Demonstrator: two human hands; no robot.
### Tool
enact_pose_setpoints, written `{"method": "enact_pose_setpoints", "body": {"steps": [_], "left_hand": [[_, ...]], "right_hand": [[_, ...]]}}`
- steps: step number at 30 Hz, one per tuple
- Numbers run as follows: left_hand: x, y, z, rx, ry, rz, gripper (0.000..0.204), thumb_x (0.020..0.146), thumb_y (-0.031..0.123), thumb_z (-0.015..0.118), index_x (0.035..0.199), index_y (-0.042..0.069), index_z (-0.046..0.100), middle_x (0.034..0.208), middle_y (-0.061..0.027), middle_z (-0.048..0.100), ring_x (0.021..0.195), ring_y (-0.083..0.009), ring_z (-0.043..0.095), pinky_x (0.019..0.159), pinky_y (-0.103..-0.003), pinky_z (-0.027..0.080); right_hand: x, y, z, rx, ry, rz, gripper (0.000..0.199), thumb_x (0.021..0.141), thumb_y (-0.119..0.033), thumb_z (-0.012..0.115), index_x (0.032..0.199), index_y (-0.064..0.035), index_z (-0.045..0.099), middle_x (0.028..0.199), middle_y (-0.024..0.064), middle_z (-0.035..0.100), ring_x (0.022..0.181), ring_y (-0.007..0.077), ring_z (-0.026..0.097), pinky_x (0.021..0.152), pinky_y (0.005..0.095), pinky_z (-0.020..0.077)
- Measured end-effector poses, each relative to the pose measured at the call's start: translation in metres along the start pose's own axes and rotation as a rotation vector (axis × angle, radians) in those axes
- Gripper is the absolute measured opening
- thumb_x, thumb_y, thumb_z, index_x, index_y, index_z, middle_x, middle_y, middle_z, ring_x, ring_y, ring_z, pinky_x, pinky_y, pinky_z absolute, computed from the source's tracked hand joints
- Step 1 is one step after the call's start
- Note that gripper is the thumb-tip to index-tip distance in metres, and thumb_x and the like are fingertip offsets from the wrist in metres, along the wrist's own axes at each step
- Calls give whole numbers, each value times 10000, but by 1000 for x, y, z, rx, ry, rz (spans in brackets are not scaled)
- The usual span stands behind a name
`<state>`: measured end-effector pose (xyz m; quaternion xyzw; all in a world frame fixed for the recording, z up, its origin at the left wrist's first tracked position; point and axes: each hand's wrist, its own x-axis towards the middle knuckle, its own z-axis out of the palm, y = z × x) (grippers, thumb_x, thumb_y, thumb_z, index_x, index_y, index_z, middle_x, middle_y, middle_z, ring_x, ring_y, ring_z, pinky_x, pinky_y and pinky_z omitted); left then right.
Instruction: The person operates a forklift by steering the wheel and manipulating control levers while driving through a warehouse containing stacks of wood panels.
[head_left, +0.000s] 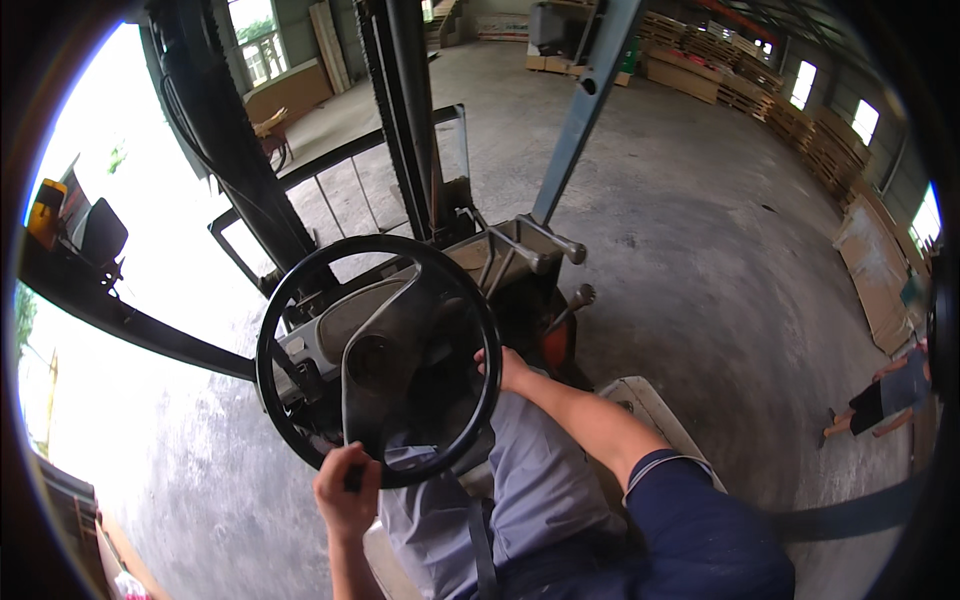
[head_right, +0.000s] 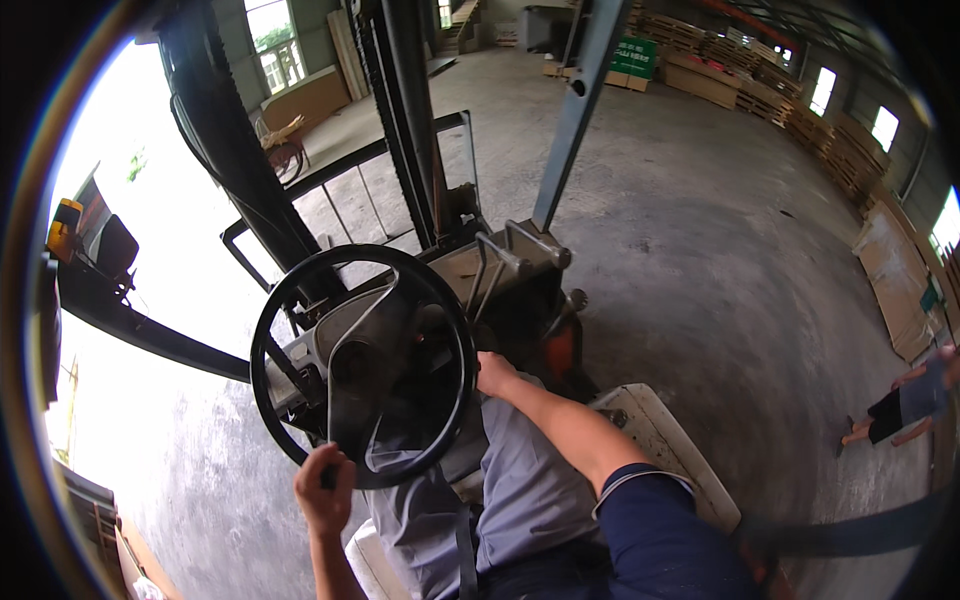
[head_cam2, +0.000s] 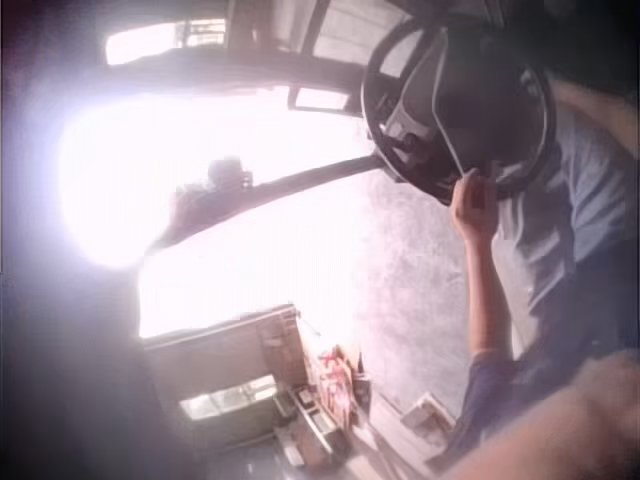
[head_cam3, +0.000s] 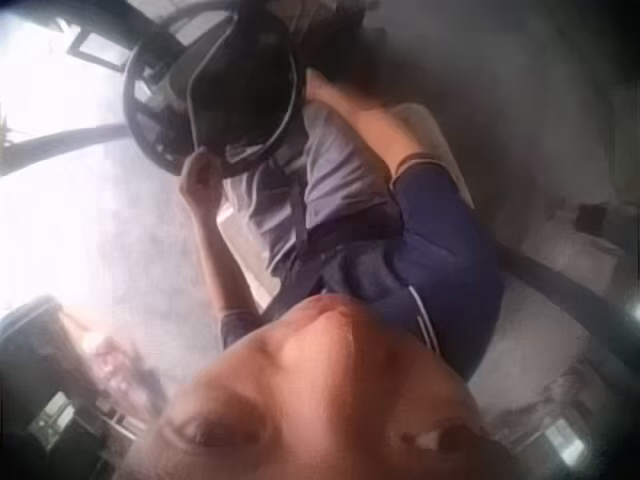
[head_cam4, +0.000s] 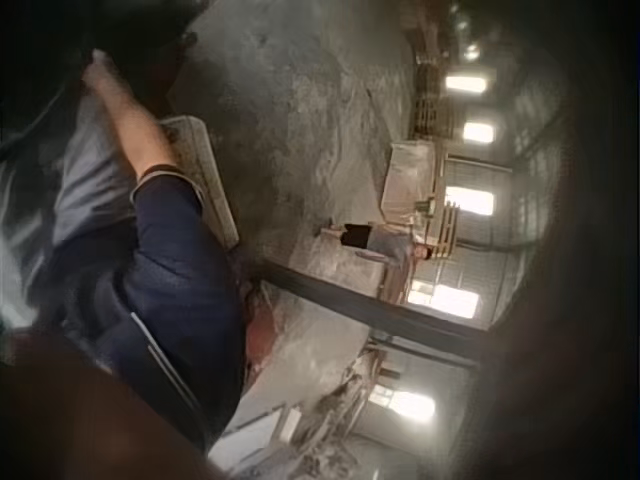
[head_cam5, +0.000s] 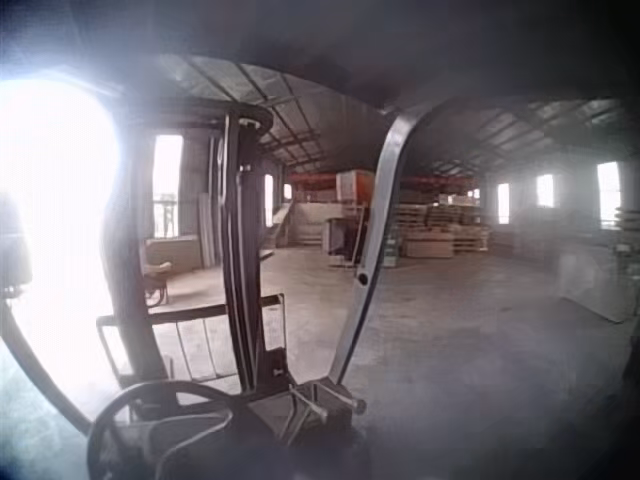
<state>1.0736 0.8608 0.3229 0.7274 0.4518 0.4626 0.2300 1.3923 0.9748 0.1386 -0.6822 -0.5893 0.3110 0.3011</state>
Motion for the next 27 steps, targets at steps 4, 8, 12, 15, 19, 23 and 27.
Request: {"method": "enact_pose_setpoints", "body": {"steps": [4, 8, 12, 15, 19, 23, 27], "left_hand": [[1, 8, 15, -32, -55, 97, 162, 623, -67, 658, 773, -22, 619, 649, -112, 603, 576, -259, 593, 552, -310, 469], [0, 27, 14, -70, -184, 49, 187, 659, -23, 664, 834, 6, 606, 677, -101, 603, 607, -260, 599, 597, -343, 488], [3, 27, 26, -136, -212, 139, 264, 588, -88, 637, 844, -33, 605, 612, -99, 539, 635, -309, 604, 580, -360, 504], [3, 21, 26, -173, -258, 142, 273, 559, -51, 656, 825, -33, 599, 614, -98, 536, 665, -329, 612, 644, -394, 526], [2, 24, 22, -119, -234, 73, 231, 577, -53, 624, 804, -24, 593, 658, -122, 588, 679, -335, 619, 673, -402, 534], [1, 22, 21, -155, -227, 47, 169, 599, -72, 589, 760, -20, 577, 670, -143, 608, 667, -335, 622, 671, -419, 535], [2, 24, 20, -155, -227, 62, 152, 648, -72, 575, 795, -36, 563, 670, -151, 613, 633, -330, 619, 673, -429, 539]], "right_hand": [[44, 15, 62, 141, 184, -33, 405, 826, -110, 583, 1222, -30, 550, 919, 147, 661, 829, 247, 651, 754, 348, 510], [72, 19, 85, 331, 72, -237, 423, 859, -109, 547, 1271, -30, 492, 1103, 166, 633, 1017, 314, 610, 832, 363, 480], [90, 26, 103, 116, 37, -224, 270, 900, -147, 500, 1151, -65, 553, 1074, 214, 618, 967, 381, 605, 809, 417, 495], [95, 40, 120, -108, 160, -326, 270, 889, -170, 515, 1138, -69, 542, 1008, 227, 632, 953, 414, 598, 790, 440, 495], [106, 33, 161, 175, 391, -188, 336, 856, -156, 548, 1178, -69, 509, 983, 241, 630, 978, 431, 577, 792, 462, 485], [121, 87, 202, 490, 480, -30, 312, 847, -129, 542, 1148, -51, 517, 989, 254, 623, 985, 442, 567, 795, 454, 483], [133, 113, 226, 353, 371, -136, 182, 866, -145, 515, 1007, -35, 549, 903, 195, 640, 839, 393, 610, 715, 433, 487]]}}
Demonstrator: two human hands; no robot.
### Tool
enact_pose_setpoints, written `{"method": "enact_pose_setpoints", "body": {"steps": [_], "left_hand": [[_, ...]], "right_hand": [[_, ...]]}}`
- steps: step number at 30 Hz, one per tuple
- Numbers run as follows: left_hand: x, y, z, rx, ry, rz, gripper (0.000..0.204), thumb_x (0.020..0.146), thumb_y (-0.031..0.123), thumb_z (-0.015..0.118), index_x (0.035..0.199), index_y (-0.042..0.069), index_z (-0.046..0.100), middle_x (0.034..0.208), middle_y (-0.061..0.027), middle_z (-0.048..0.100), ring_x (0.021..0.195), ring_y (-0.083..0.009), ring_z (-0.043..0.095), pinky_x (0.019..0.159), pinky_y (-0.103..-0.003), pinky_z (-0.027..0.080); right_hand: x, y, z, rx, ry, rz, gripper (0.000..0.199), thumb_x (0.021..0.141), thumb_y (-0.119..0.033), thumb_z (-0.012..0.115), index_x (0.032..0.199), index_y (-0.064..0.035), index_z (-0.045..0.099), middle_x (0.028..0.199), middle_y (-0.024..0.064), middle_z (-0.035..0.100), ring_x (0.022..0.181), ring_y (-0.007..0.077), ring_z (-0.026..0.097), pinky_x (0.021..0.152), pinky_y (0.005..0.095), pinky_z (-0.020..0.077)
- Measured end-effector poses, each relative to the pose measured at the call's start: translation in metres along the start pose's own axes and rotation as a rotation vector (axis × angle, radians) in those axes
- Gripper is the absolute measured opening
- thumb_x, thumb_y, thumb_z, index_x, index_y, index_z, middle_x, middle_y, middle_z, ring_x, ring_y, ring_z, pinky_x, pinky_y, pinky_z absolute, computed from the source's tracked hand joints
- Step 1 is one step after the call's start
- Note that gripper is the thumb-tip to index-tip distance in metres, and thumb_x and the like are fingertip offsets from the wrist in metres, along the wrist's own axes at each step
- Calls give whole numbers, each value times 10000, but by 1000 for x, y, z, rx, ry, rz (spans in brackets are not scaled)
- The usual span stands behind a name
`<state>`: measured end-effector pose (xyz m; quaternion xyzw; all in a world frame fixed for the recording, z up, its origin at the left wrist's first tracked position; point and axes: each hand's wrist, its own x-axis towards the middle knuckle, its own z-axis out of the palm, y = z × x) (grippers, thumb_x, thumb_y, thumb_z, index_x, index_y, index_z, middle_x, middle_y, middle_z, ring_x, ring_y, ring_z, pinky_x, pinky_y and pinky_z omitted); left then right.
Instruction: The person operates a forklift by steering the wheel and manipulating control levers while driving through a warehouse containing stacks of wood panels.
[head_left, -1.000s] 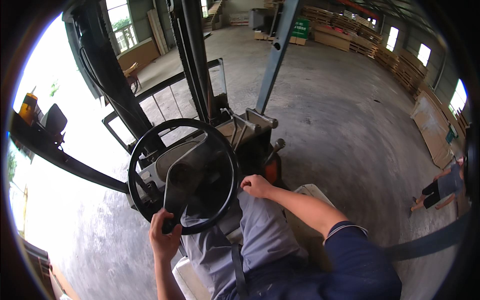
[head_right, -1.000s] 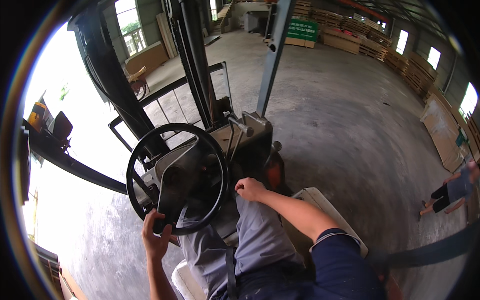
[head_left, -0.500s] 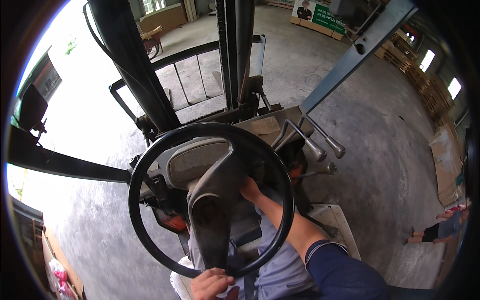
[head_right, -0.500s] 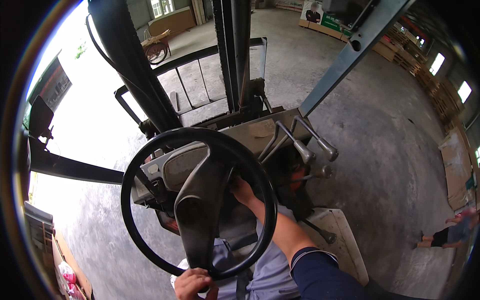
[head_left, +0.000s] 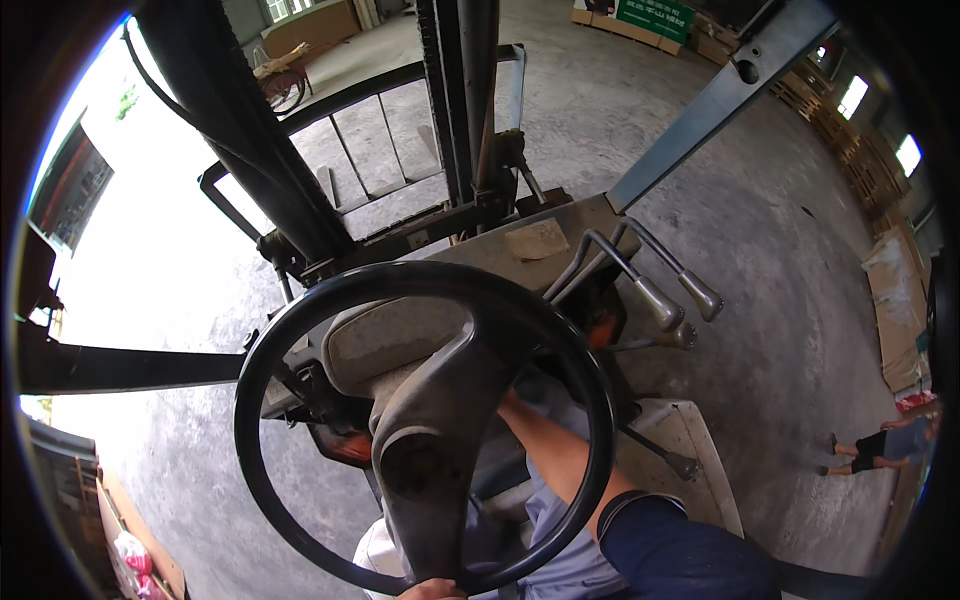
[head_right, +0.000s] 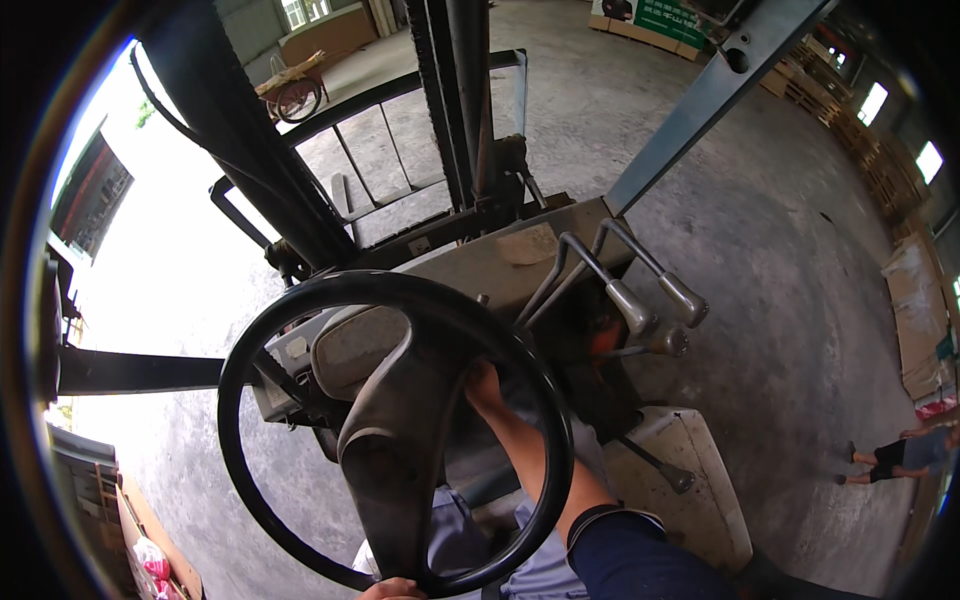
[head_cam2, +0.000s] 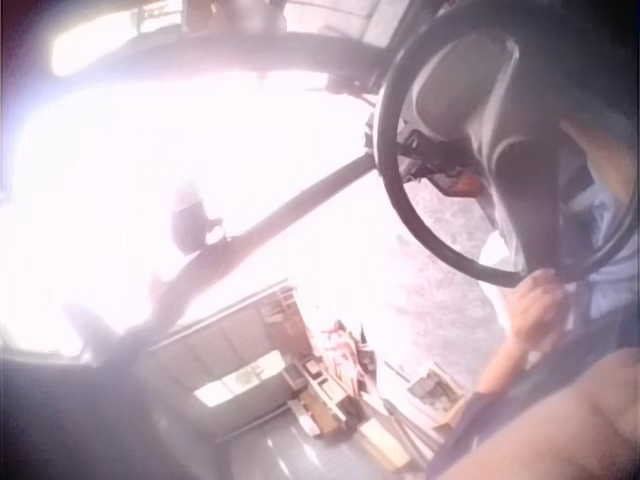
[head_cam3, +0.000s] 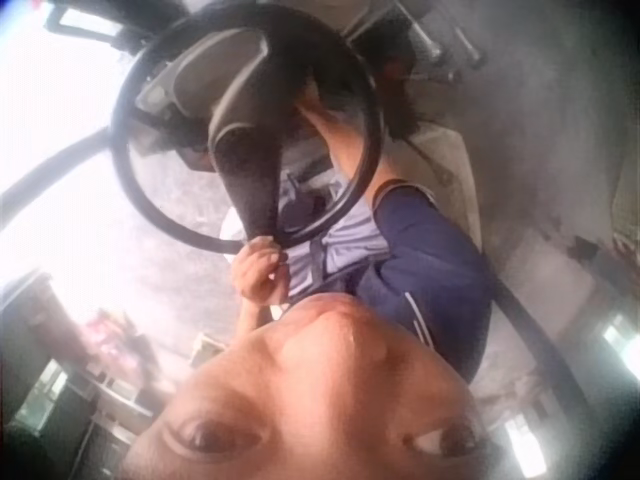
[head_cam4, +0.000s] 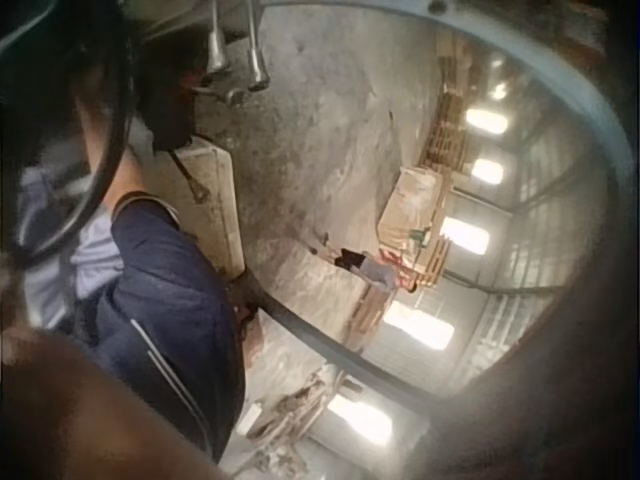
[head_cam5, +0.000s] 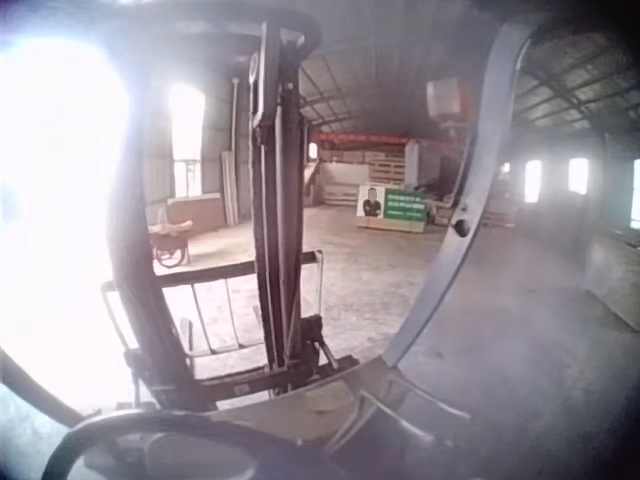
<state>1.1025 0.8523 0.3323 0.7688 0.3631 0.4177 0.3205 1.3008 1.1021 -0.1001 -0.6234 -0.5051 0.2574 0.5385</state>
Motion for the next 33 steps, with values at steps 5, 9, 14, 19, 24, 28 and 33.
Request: {"method": "enact_pose_setpoints", "body": {"steps": [5, 9, 14, 19, 24, 28, 33], "left_hand": [[-10, -7, 4, 13, 79, 45, 140, 690, -89, 548, 820, -36, 554, 674, -153, 618, 630, -317, 620, 670, -432, 540], [-11, -7, 5, 35, 107, 45, 132, 725, -107, 562, 833, -33, 549, 682, -159, 622, 643, -324, 628, 656, -423, 540], [-7, -4, 7, 75, 111, 81, 167, 742, -104, 583, 890, -33, 549, 704, -169, 631, 661, -341, 640, 622, -419, 538], [-4, -4, 8, 134, 182, 121, 146, 773, -71, 589, 908, -29, 556, 714, -166, 630, 642, -329, 633, 595, -413, 531], [-8, -6, 10, 230, 170, 63, 59, 846, 1, 588, 899, -15, 570, 730, -151, 633, 661, -307, 624, 612, -391, 510], [-8, -2, 22, 243, 212, 85, 68, 854, -4, 597, 915, -31, 587, 816, -158, 644, 718, -275, 626, 635, -349, 510], [-29, -15, 26, 458, 358, -53, 132, 825, 95, 699, 873, -14, 642, 834, -122, 649, 745, -248, 637, 655, -332, 532]], "right_hand": [[12, -13, 12, 1366, -70, 837, 255, 931, -322, 459, 776, -129, 519, 617, 38, 510, 497, 205, 506, 440, 358, 397], [20, -69, -15, 1385, -293, 897, 331, 928, -459, 440, 742, -190, 487, 524, 1, 394, 420, 142, 396, 385, 292, 301], [22, -33, -4, 1255, -226, 824, 334, 896, -507, 476, 762, -206, 532, 514, -29, 409, 398, 136, 348, 384, 245, 240], [23, -32, 4, 1367, -385, 684, 393, 942, -468, 424, 1043, -120, 577, 860, 39, 555, 807, 183, 495, 723, 313, 397], [27, -59, -46, 1964, -978, 511, 420, 975, -414, 394, 1125, -86, 608, 849, 17, 623, 798, 176, 615, 697, 298, 514], [27, -44, -101, 595, -342, 137, 331, 884, -366, 540, 1041, -87, 624, 715, 47, 599, 684, 220, 611, 615, 325, 495], [14, -231, -243, -384, -132, -202, 230, 782, -220, 633, 961, -76, 633, 868, 95, 629, 865, 283, 609, 771, 389, 495]]}}
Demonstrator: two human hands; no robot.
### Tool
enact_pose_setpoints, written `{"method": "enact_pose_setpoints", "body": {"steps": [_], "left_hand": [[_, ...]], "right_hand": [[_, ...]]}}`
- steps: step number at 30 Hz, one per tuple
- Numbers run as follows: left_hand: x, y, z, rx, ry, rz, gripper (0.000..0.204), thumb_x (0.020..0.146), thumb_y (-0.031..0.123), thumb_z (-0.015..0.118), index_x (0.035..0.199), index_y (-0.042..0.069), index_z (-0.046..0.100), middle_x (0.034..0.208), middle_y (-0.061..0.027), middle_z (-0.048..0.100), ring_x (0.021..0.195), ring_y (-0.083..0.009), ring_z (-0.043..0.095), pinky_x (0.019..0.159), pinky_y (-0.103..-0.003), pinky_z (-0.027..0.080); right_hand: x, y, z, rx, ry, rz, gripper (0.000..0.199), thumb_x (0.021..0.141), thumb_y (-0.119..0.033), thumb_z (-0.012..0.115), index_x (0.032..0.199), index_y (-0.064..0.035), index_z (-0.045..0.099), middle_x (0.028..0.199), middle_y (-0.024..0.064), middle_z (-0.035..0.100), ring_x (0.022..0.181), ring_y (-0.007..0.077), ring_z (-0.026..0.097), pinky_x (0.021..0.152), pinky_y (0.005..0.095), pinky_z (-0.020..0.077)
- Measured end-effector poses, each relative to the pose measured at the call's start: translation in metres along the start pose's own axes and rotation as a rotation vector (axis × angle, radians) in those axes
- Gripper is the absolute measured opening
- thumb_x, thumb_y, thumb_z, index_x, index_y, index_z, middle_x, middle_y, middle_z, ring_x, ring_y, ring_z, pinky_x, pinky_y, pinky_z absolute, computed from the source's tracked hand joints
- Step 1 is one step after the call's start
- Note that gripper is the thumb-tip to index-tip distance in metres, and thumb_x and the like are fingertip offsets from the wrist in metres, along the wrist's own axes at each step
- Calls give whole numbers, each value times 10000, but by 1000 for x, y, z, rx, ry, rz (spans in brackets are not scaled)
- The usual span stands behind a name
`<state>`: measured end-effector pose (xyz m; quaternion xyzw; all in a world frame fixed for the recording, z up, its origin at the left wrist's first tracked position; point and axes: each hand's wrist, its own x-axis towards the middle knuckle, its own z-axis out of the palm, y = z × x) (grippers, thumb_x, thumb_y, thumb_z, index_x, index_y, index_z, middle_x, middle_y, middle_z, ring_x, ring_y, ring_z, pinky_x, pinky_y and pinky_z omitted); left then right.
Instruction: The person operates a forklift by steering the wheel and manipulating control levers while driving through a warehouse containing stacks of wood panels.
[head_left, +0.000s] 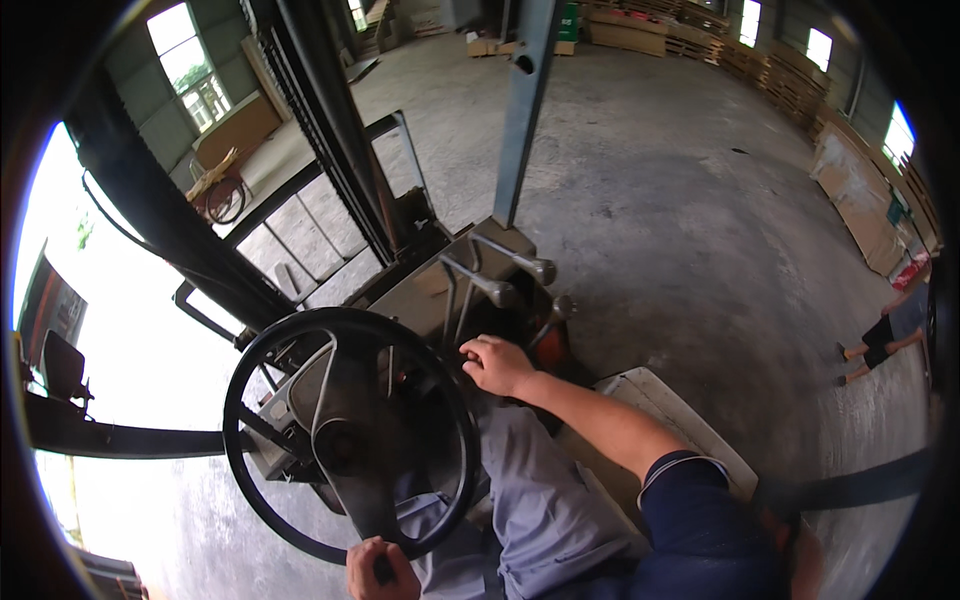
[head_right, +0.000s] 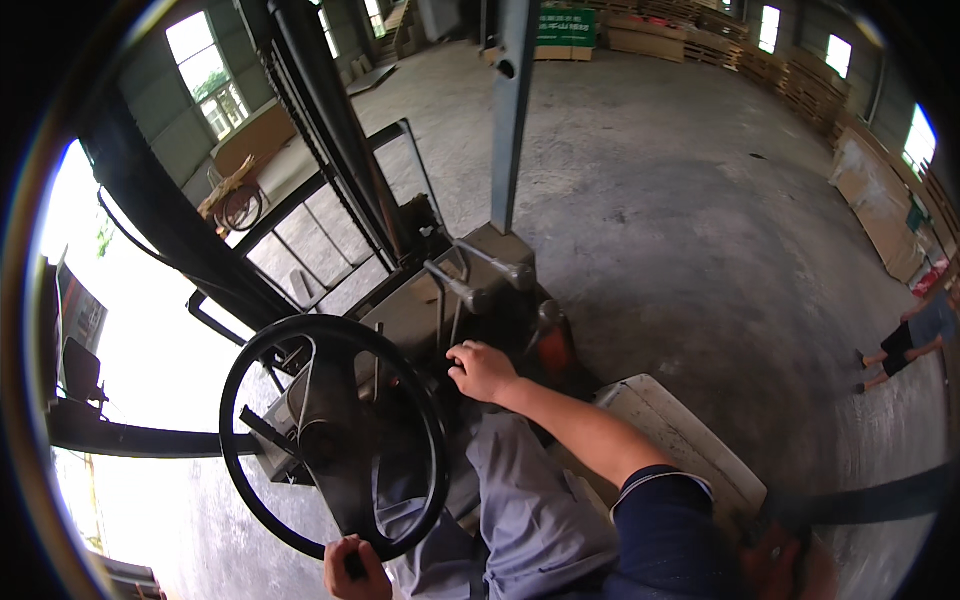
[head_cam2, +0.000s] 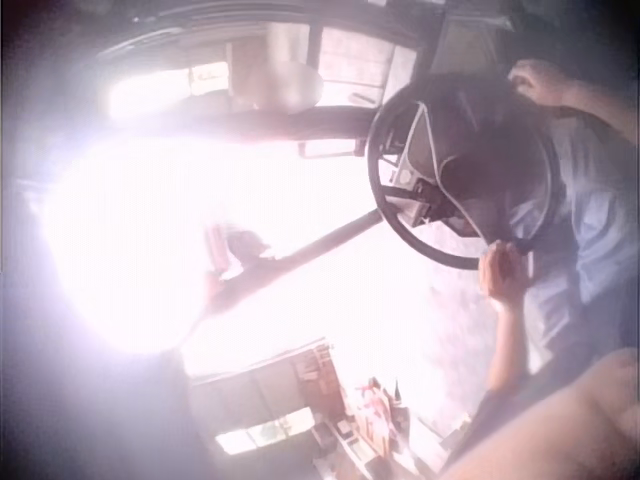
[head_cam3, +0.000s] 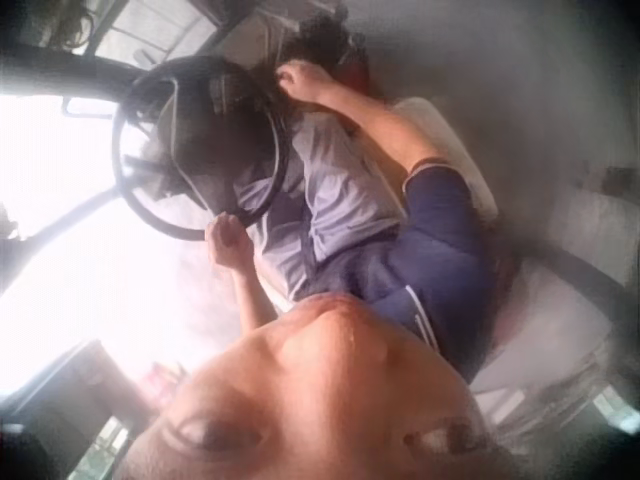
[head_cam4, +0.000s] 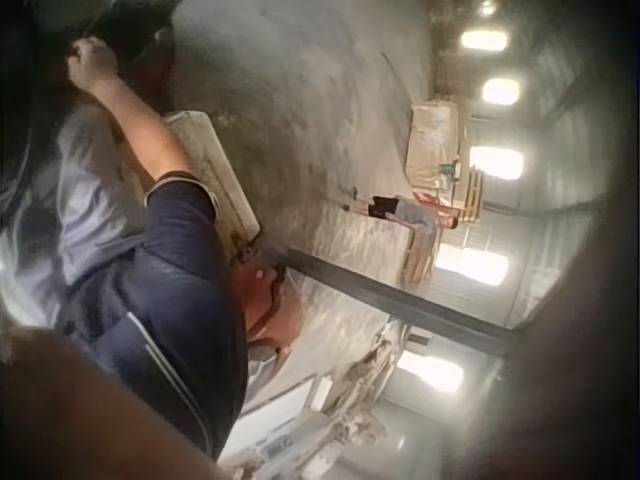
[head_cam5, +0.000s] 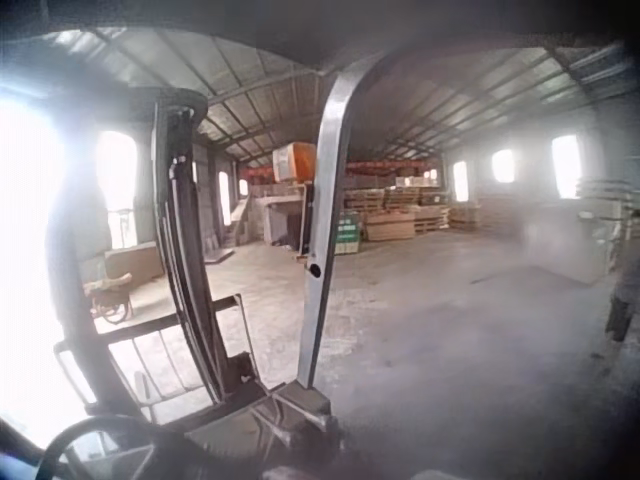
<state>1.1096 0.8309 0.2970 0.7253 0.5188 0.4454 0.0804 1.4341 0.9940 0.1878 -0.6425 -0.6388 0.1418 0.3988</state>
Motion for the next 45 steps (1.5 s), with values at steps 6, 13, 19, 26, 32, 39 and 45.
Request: {"method": "enact_pose_setpoints", "body": {"steps": [6, 13, 19, 26, 32, 39, 45], "left_hand": [[12, -4, 16, -60, 129, 38, 135, 782, 52, 667, 880, -12, 600, 753, -111, 620, 677, -265, 613, 657, -347, 489], [20, 2, 10, -121, 68, -27, 176, 781, 27, 642, 948, -6, 600, 779, -98, 629, 719, -242, 611, 712, -322, 487], [13, -3, 13, -119, 134, -74, 171, 774, 0, 626, 943, -8, 602, 782, -97, 629, 725, -222, 610, 709, -319, 487], [11, 6, 17, -106, 119, -55, 153, 810, 21, 628, 959, -7, 610, 818, -102, 636, 743, -202, 613, 700, -303, 488], [12, 4, 17, -51, 179, 9, 124, 799, 16, 622, 921, 4, 603, 778, -105, 640, 683, -226, 625, 645, -307, 489], [9, 8, 17, -9, 211, 25, 112, 774, 5, 621, 886, 3, 614, 760, -107, 635, 672, -222, 625, 639, -307, 491], [14, 13, 17, -29, 260, 5, 123, 754, -5, 612, 877, 7, 611, 744, -106, 624, 655, -227, 620, 620, -298, 489]], "right_hand": [[-47, 48, -108, -808, -387, 137, 215, 760, -202, 592, 911, -88, 694, 967, 94, 669, 928, 257, 632, 781, 405, 507], [-136, 66, -122, -445, -428, 463, 349, 763, -310, 558, 957, -59, 701, 1008, 135, 681, 951, 314, 642, 796, 420, 520], [-96, 18, -129, -324, -349, 180, 290, 764, -260, 608, 976, -73, 675, 1002, 138, 663, 967, 320, 627, 804, 434, 512], [22, -41, -152, -380, 211, -271, 224, 793, -196, 576, 985, -113, 658, 1055, 89, 615, 1068, 309, 553, 875, 406, 478], [56, -90, -165, -701, -201, -82, 330, 698, -207, 554, 987, -96, 670, 962, 143, 682, 956, 295, 645, 829, 390, 497], [72, -69, -111, -431, -13, 153, 274, 837, -250, 546, 1025, -79, 650, 967, 159, 671, 934, 324, 643, 789, 426, 516], [8, -42, -93, -372, 59, 135, 354, 893, -273, 519, 1213, -124, 547, 1006, 177, 647, 912, 369, 629, 780, 460, 507]]}}
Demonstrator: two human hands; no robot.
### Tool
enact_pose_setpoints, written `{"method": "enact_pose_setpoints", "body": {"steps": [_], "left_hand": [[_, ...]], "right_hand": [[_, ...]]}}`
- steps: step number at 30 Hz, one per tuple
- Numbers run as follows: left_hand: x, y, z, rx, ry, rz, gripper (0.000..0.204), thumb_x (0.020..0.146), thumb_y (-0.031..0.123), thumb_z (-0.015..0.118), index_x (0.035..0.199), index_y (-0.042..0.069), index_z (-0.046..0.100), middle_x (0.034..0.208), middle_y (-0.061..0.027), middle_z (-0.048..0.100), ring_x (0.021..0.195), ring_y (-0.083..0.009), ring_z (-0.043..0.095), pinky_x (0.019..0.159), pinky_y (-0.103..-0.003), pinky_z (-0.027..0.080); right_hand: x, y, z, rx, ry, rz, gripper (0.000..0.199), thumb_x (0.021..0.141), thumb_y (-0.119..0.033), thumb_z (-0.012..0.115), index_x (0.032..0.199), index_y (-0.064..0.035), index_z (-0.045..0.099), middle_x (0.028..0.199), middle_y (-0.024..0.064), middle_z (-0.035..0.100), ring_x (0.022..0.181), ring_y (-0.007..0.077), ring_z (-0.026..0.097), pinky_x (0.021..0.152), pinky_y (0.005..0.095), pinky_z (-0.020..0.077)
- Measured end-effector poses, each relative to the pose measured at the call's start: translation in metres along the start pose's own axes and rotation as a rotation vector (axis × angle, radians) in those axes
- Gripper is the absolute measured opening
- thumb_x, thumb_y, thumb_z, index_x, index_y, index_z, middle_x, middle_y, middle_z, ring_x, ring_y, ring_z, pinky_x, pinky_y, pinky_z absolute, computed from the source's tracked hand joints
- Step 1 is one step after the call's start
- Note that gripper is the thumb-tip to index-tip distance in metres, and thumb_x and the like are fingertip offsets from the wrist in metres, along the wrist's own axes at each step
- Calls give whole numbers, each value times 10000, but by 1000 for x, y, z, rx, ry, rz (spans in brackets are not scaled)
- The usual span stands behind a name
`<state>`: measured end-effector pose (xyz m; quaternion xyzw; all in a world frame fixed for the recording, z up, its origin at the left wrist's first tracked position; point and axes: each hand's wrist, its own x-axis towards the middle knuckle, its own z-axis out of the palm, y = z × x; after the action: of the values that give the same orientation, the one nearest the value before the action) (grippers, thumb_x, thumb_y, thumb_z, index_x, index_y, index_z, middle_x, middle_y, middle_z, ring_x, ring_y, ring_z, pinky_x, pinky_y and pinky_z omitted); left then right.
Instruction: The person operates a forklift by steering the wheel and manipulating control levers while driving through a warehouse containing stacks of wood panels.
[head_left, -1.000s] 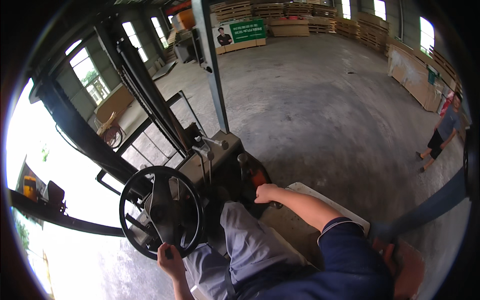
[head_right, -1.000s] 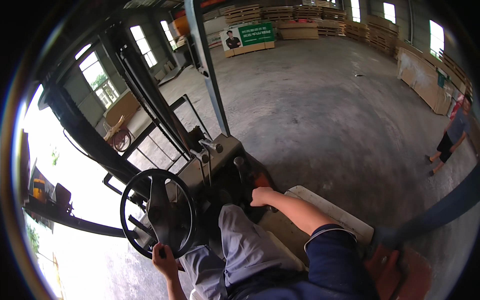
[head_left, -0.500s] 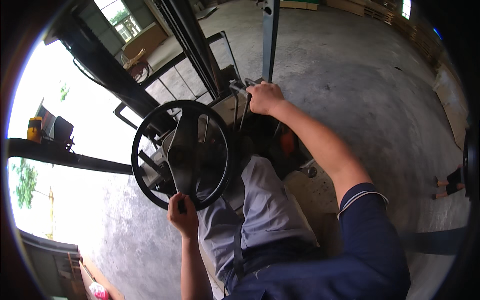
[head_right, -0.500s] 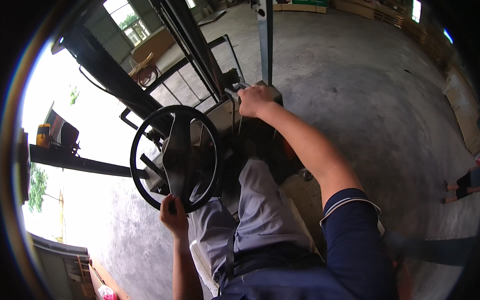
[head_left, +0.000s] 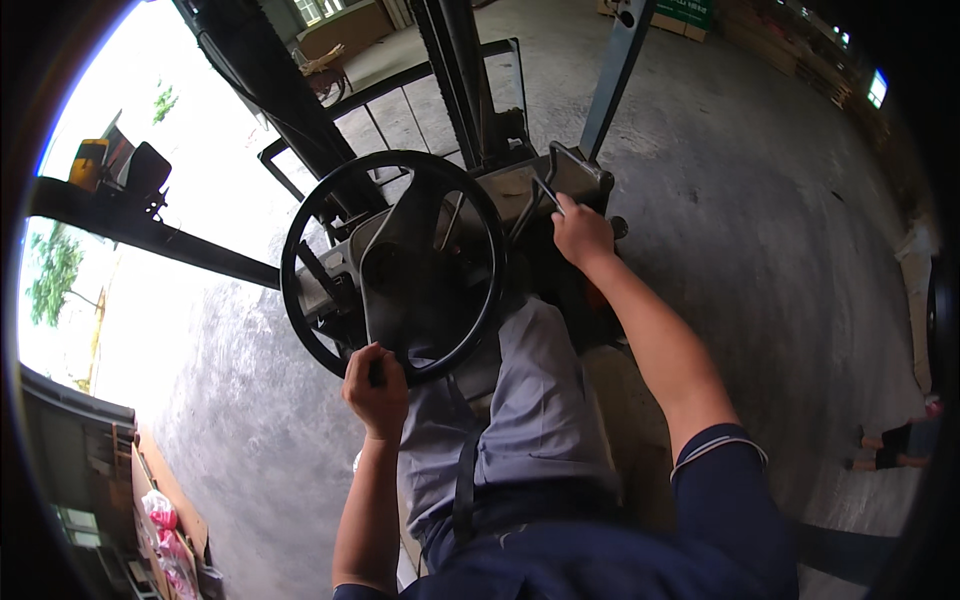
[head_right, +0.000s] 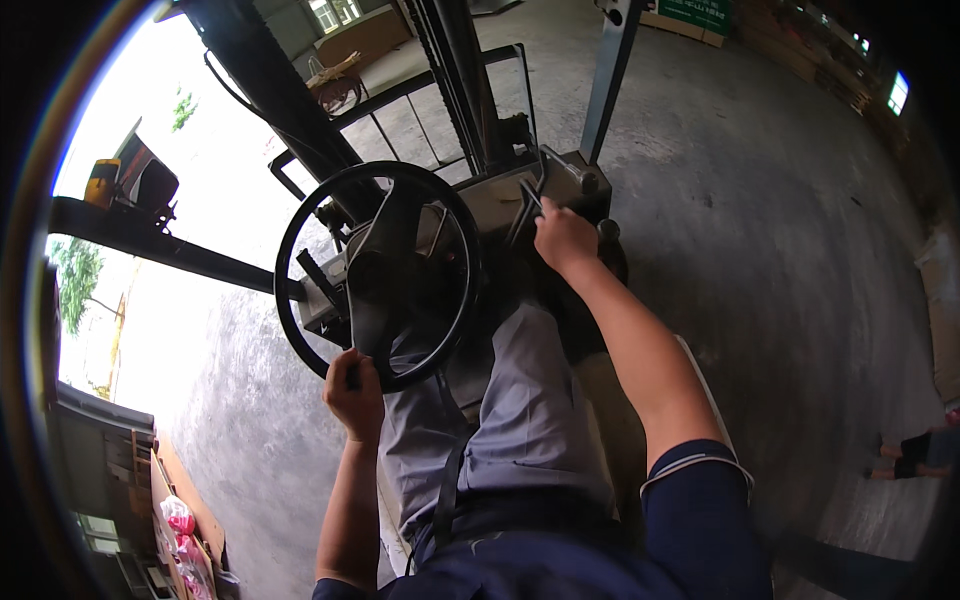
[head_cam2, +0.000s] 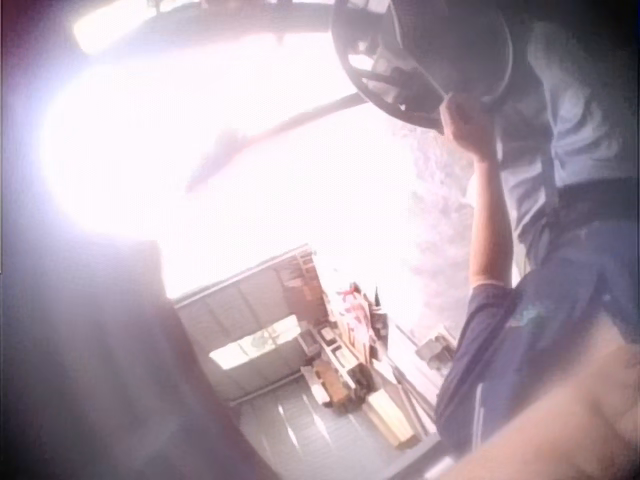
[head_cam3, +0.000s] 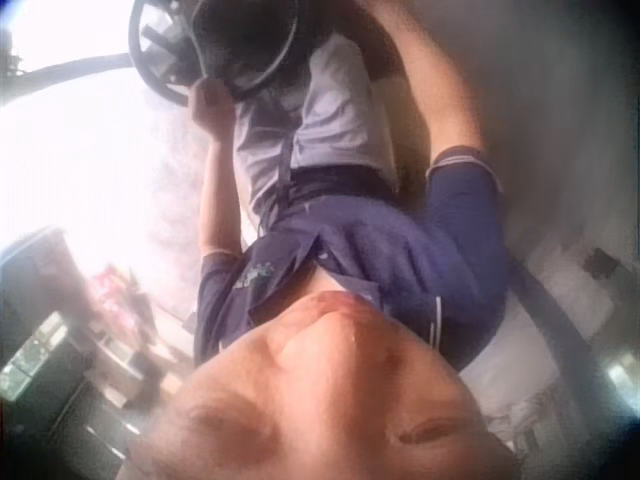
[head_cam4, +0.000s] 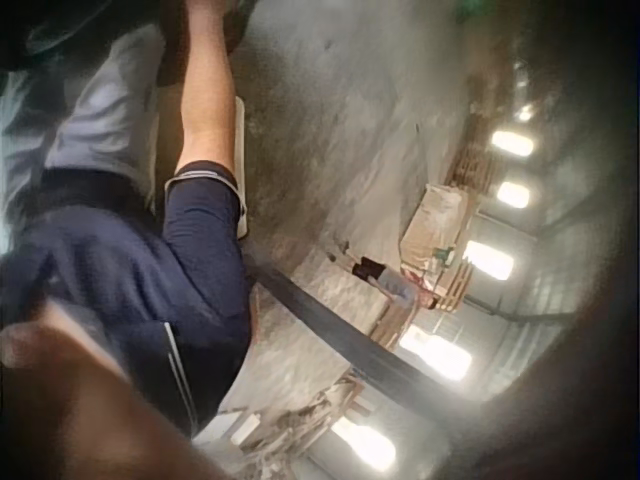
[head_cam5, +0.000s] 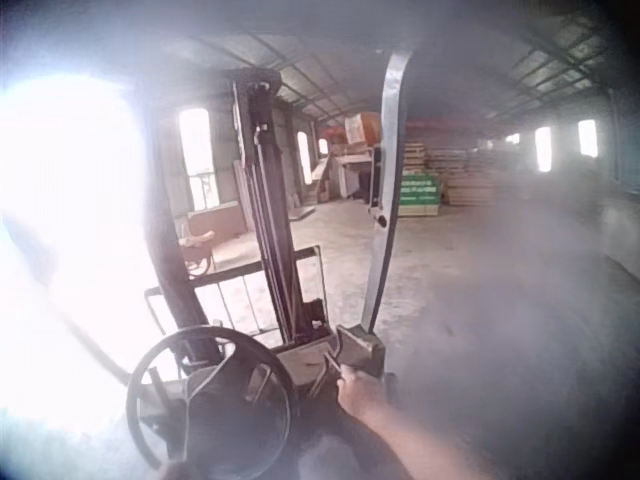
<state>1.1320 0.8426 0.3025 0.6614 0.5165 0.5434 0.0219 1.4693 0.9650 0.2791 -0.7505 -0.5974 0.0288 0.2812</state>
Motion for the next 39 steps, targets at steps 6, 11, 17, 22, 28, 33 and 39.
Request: {"method": "enact_pose_setpoints", "body": {"steps": [6, 11, 17, 22, 28, 33, 39], "left_hand": [[3, 0, 11, -28, -23, 33, 109, 759, -1, 615, 867, 6, 604, 756, -123, 617, 665, -262, 620, 623, -318, 491], [2, 3, 4, 45, -57, 92, 101, 748, 19, 653, 838, 14, 606, 758, -126, 611, 666, -285, 613, 614, -333, 491], [7, 18, 15, 17, -274, 292, 133, 730, 22, 658, 859, 22, 624, 768, -113, 624, 672, -274, 622, 605, -339, 496], [29, 50, 59, -73, -417, 563, 193, 683, -3, 609, 871, 33, 638, 870, -123, 635, 846, -299, 638, 750, -374, 524], [128, 75, 167, 40, -442, 698, 261, 703, 53, 600, 951, 56, 681, 1068, -138, 608, 1162, -324, 517, 1003, -450, 391], [264, -38, 135, 446, -262, 290, 264, 769, 121, 577, 988, 16, 679, 1124, -158, 631, 1152, -335, 531, 984, -393, 417], [104, -87, 4, 280, -135, 203, 266, 851, 4, 515, 1080, -54, 638, 1086, -224, 643, 1054, -329, 615, 920, -377, 476]], "right_hand": [[-6, 15, 0, 13, 95, -22, 370, 885, -246, 524, 1235, -129, 526, 943, 173, 635, 859, 379, 625, 730, 475, 503], [-11, -1, 1, -5, 121, -21, 351, 856, -240, 561, 1192, -141, 556, 912, 176, 635, 823, 372, 635, 714, 467, 509], [-9, 2, 3, 38, 135, -7, 334, 854, -223, 557, 1170, -114, 564, 874, 162, 634, 798, 365, 637, 686, 464, 513], [-4, 4, 2, 34, 144, 20, 347, 842, -209, 571, 1181, -135, 581, 876, 155, 641, 782, 362, 636, 677, 454, 515], [-4, 14, 3, 37, 65, 11, 355, 867, -223, 532, 1207, -119, 544, 940, 157, 645, 813, 349, 645, 701, 463, 519], [13, 20, 5, 81, 62, -65, 347, 863, -215, 536, 1199, -129, 543, 923, 153, 645, 817, 344, 643, 703, 467, 512], [23, 35, -5, 151, 38, 7, 243, 849, -198, 513, 1051, -90, 592, 895, 168, 644, 815, 340, 642, 693, 457, 501]]}}
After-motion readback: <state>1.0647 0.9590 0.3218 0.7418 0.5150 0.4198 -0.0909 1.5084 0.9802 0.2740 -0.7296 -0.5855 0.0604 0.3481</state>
